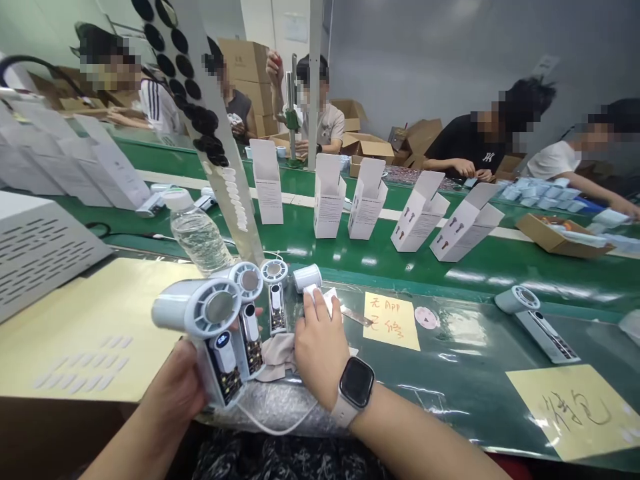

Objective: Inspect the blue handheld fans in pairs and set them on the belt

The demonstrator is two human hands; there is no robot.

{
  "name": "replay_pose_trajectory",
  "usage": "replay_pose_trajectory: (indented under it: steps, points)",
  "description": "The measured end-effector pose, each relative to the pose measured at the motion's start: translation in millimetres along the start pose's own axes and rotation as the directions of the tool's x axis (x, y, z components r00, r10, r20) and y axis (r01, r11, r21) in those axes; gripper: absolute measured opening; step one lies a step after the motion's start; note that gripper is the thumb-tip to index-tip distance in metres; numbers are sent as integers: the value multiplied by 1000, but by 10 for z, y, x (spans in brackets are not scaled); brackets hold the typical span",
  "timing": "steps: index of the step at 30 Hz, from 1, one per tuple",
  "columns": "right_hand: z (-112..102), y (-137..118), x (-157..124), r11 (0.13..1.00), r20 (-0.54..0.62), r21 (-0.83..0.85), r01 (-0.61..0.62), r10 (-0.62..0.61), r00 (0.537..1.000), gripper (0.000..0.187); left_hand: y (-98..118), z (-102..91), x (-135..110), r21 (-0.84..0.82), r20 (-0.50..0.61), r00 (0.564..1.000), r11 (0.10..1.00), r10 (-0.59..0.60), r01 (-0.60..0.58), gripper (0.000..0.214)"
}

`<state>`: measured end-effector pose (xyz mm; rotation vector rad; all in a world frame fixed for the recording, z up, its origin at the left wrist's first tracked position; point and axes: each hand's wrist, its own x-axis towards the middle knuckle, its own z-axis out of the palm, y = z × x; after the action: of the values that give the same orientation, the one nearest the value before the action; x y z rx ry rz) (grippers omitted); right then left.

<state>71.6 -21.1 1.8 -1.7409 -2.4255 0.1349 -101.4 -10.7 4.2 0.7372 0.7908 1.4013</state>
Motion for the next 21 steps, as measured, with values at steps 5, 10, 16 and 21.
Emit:
replay_pose_trajectory:
  steps: [5, 10, 16, 21]
  points:
    - [-128, -151, -178, 996, -97, -10, 87, -88, 991, 30, 54, 155, 31, 154, 51, 992, 980, 119, -126, 65]
    - [-135, -237, -313, 987, -170, -26, 156, -158, 973, 18, 93, 219, 55, 157, 24, 992, 979, 128, -130, 68]
    - [-103, -272, -348, 982, -201, 17, 189, -182, 963, 18, 126, 304, -7, 65, -223, 967, 992, 120, -108, 66]
    - [-126, -141, -298, 885, -46, 464, 36, -16, 999, 12, 145, 305, 7, 41, -93, 982, 986, 166, -163, 64]
